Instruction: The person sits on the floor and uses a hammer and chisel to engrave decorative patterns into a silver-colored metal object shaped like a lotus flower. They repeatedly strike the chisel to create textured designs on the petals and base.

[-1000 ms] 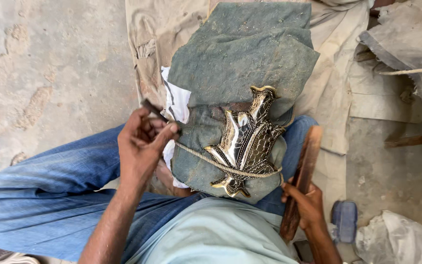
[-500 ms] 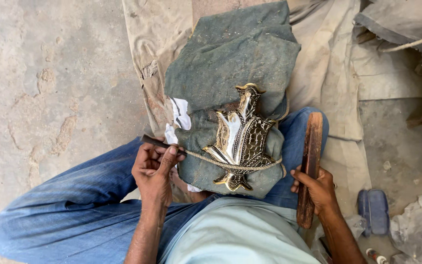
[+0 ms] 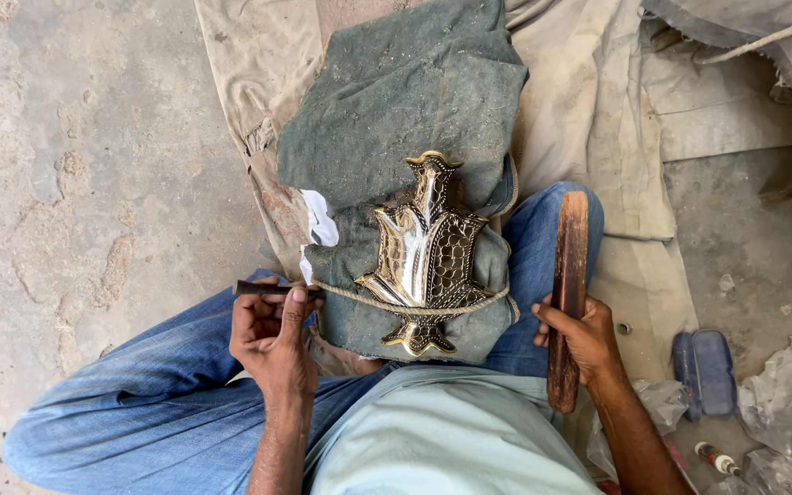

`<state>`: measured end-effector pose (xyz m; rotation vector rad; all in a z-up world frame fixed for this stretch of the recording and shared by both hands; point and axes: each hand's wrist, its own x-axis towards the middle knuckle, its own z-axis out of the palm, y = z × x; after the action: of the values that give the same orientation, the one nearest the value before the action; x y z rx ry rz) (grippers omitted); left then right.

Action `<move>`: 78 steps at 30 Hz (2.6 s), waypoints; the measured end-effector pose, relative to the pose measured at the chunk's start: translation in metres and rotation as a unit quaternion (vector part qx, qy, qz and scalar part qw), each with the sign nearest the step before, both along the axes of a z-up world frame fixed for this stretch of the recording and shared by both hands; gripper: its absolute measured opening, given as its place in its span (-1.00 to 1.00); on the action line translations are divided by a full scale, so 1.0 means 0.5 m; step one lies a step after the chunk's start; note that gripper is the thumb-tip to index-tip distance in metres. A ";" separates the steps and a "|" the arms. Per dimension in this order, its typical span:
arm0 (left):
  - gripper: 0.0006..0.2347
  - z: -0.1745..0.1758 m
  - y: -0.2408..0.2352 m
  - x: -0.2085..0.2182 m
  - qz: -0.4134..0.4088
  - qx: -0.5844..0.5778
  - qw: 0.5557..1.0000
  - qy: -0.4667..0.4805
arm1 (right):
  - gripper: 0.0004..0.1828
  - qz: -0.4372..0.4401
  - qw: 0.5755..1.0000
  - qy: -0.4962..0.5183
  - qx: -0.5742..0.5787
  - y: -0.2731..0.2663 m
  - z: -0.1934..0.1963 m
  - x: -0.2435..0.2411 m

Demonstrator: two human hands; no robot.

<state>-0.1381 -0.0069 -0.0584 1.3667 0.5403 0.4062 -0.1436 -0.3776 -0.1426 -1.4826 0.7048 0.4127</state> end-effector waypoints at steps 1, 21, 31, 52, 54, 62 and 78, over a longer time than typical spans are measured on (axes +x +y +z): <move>-0.80 0.001 0.000 -0.001 0.000 0.003 1.000 -0.001 | -0.82 0.002 1.000 0.001 0.006 -0.002 -0.001 0.001; -0.80 0.102 -0.037 0.067 -0.199 0.077 0.977 0.013 | -0.73 0.015 0.999 -0.030 -0.026 0.011 -0.016 -0.006; -0.85 0.164 -0.131 0.173 -0.262 0.442 0.854 -0.084 | -0.80 0.049 0.998 0.016 0.024 -0.019 -0.022 0.025; -0.80 0.107 -0.132 0.343 -0.194 -0.036 0.966 -0.166 | -0.73 0.028 0.999 -0.015 0.002 -0.032 -0.055 -0.017; -0.82 0.104 -0.074 0.342 -0.141 -0.265 0.926 -0.230 | -0.72 0.036 0.999 -0.015 0.001 -0.038 -0.050 -0.007; -0.81 0.051 -0.031 0.360 -0.134 -0.423 0.856 -0.266 | -0.75 0.037 0.999 0.013 0.003 -0.039 -0.015 0.001; -0.80 0.080 -0.248 0.476 -0.160 0.655 0.738 -0.017 | -0.75 0.023 1.000 -0.006 0.000 -0.026 -0.034 -0.005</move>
<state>0.0999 -0.1311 -0.0186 2.7597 -0.1464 0.5470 -0.1460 -0.3908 -0.1595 -1.5014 0.6624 0.4386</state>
